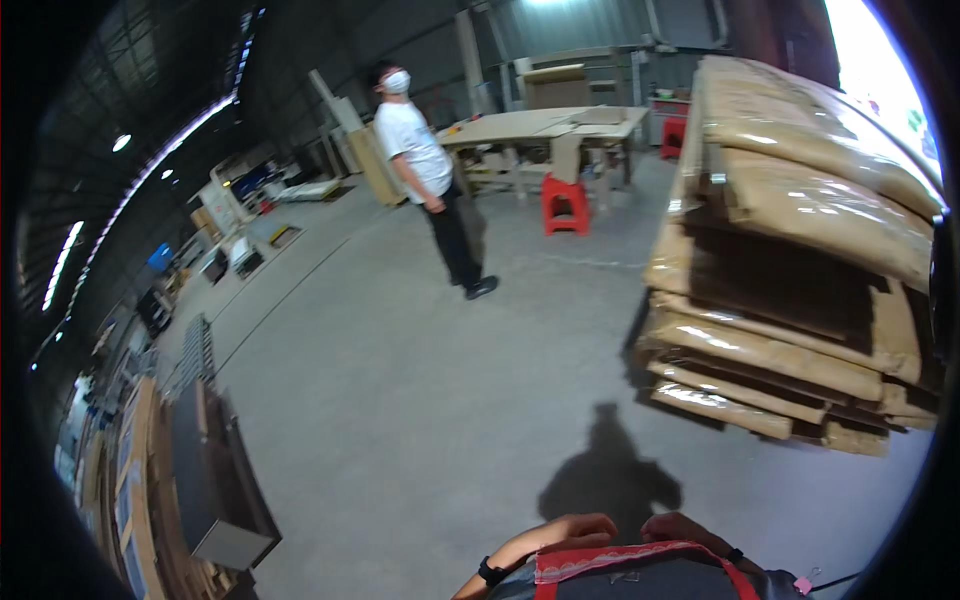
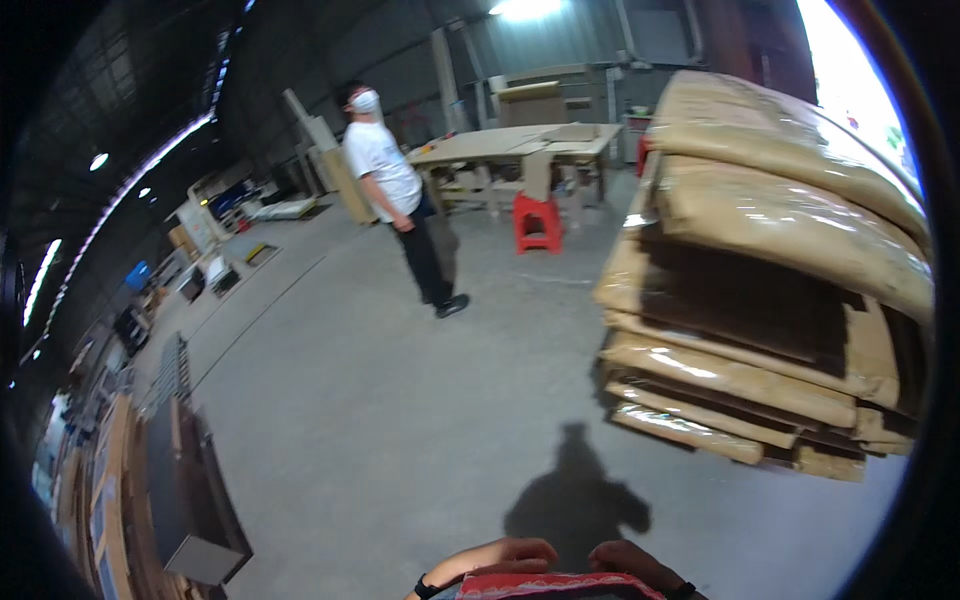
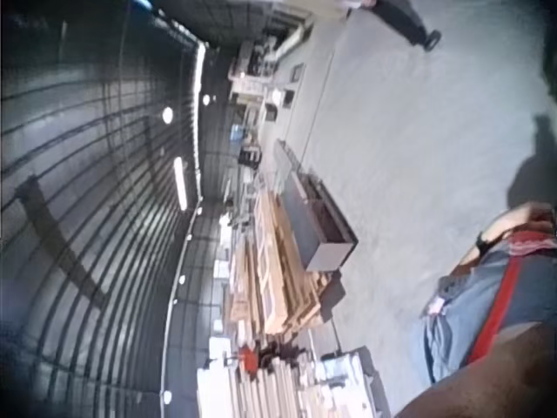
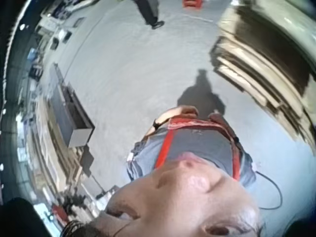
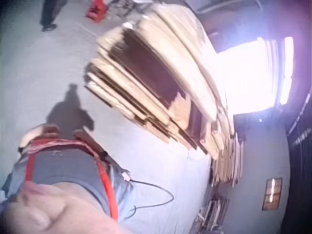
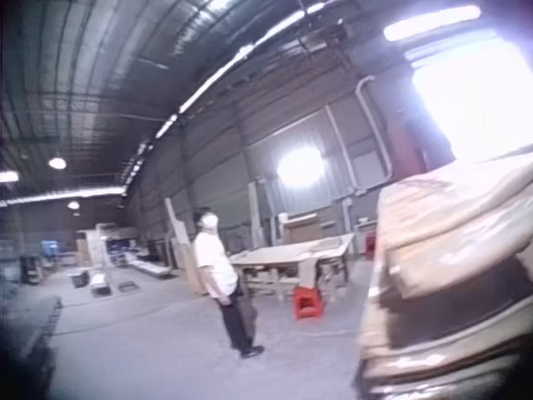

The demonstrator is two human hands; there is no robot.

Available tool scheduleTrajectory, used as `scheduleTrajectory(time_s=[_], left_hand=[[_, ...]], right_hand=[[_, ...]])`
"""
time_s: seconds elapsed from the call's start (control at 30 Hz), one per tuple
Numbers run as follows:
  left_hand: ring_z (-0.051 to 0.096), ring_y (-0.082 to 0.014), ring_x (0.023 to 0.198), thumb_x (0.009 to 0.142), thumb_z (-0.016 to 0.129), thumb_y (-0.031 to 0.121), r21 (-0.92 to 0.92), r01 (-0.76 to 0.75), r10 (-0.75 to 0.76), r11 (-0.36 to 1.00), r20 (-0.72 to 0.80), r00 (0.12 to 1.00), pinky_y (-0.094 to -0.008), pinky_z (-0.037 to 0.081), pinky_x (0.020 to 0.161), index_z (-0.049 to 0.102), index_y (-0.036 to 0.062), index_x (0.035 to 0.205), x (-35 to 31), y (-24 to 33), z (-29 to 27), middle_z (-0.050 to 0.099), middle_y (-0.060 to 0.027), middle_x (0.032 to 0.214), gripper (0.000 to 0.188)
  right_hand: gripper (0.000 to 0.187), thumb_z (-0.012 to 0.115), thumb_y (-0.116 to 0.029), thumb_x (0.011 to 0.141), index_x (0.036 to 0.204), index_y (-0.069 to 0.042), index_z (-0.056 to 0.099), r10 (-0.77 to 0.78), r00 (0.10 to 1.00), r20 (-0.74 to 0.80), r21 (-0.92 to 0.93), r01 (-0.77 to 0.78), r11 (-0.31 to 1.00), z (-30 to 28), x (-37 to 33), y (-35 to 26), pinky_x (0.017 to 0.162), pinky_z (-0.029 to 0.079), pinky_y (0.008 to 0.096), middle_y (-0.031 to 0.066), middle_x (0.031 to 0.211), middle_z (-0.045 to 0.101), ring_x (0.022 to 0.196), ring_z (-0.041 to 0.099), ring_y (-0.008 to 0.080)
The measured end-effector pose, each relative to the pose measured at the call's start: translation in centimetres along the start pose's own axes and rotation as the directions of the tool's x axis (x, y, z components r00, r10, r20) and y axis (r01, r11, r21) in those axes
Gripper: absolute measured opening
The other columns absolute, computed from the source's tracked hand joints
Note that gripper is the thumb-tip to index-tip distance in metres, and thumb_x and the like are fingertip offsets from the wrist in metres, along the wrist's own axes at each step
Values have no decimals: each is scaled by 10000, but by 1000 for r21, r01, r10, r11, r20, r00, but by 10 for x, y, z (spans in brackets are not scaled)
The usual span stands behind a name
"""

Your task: Organize, inspect, and prepare laminate furniture panels in a workshop environment.

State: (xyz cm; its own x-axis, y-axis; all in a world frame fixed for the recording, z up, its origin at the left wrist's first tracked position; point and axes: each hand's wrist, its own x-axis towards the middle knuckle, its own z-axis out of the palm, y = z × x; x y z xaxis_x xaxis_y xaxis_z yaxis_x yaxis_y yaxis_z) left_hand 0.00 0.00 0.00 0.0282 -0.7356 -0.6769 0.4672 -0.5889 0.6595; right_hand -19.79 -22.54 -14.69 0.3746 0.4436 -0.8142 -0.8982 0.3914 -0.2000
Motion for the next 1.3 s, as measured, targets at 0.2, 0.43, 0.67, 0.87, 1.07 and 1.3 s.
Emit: scheduleTrajectory(time_s=[0.2,0.43,0.67,0.87,1.07,1.3], left_hand=[[581,-188,926,939,502,258,60,13,-11,998,-37,999,-312,449,806,550,35,1111,-2,-21,-6,629,-104,975,286],[549,-142,1006,946,478,323,-154,-79,96,985,109,989,-293,421,888,555,36,1147,-12,-2,34,618,-86,1064,358],[542,-134,1025,955,462,308,-182,-166,182,969,74,980,-279,405,905,532,37,1180,-16,10,35,608,-65,1098,359],[552,-147,1013,951,468,290,-180,58,-84,982,-138,987,-287,411,902,538,32,1171,-1,-29,35,612,-73,1082,346],[548,-149,1039,933,524,231,-163,-77,11,984,-371,929,-284,426,898,523,11,1184,-17,-48,29,599,-84,1086,334],[548,-148,1044,929,535,261,-215,-60,-12,975,-316,949,-281,424,902,515,12,1185,-24,-80,34,595,-82,1108,358]], right_hand=[[289,515,-280,939,906,-9,610,59,996,69,53,-63,997,47,11,-69,582,403,210,-13,705,535,617,478,80],[280,529,-303,930,756,-83,520,148,987,68,97,-154,983,1,-24,-33,544,391,228,-24,637,485,579,467,76],[233,509,-243,942,851,-35,563,200,979,-42,191,-189,963,-21,-11,-3,638,451,230,12,728,555,650,516,101],[182,492,-186,944,947,-19,563,-21,1000,9,49,20,999,2,23,-95,631,444,227,28,772,579,687,537,101],[222,454,-163,955,1086,-16,557,-106,986,126,-293,139,946,15,55,-164,660,474,224,29,885,624,732,587,90],[225,492,-189,934,1054,-25,591,-197,969,148,-454,243,857,19,47,-204,641,493,242,53,859,649,708,622,116]])
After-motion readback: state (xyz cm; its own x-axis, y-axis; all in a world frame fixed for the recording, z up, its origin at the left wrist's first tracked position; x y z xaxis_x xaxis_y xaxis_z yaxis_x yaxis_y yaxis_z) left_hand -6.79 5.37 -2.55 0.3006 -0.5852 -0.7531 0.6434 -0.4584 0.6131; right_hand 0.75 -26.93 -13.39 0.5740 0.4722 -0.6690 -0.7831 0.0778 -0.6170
